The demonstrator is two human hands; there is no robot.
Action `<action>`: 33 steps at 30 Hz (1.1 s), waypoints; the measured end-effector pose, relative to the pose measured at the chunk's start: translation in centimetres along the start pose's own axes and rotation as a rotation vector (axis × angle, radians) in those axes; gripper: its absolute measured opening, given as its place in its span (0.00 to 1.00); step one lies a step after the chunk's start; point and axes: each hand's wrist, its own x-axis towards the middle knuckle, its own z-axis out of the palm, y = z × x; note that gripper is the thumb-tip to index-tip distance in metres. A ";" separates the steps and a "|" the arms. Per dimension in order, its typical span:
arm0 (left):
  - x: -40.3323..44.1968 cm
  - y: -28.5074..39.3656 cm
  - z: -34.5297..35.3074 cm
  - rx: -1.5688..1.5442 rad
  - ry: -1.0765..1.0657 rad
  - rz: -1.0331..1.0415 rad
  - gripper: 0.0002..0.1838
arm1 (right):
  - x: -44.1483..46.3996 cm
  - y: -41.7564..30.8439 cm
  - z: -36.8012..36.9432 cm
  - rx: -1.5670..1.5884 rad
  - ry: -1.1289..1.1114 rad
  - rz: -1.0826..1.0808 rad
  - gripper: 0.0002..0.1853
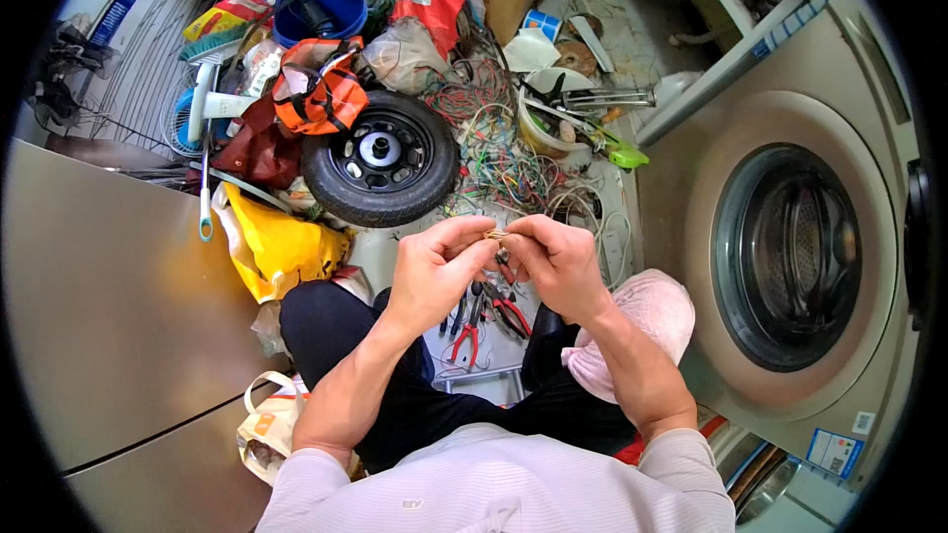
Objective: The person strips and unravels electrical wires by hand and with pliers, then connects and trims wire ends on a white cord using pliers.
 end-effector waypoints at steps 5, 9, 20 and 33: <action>0.0 -0.5 -0.1 0.219 0.085 0.075 0.11 | 0.4 0.0 -0.4 -0.080 -0.031 -0.108 0.04; -0.3 0.8 -0.3 0.600 0.096 0.238 0.10 | 0.5 -0.5 -0.9 -0.144 -0.067 -0.118 0.06; -0.1 1.6 -1.1 0.367 -0.069 0.145 0.06 | 0.6 -0.5 -1.3 0.012 -0.219 0.024 0.04; 0.2 0.3 -1.2 -0.259 -0.143 -0.208 0.14 | 0.6 0.1 -0.7 -0.215 -0.036 -0.398 0.07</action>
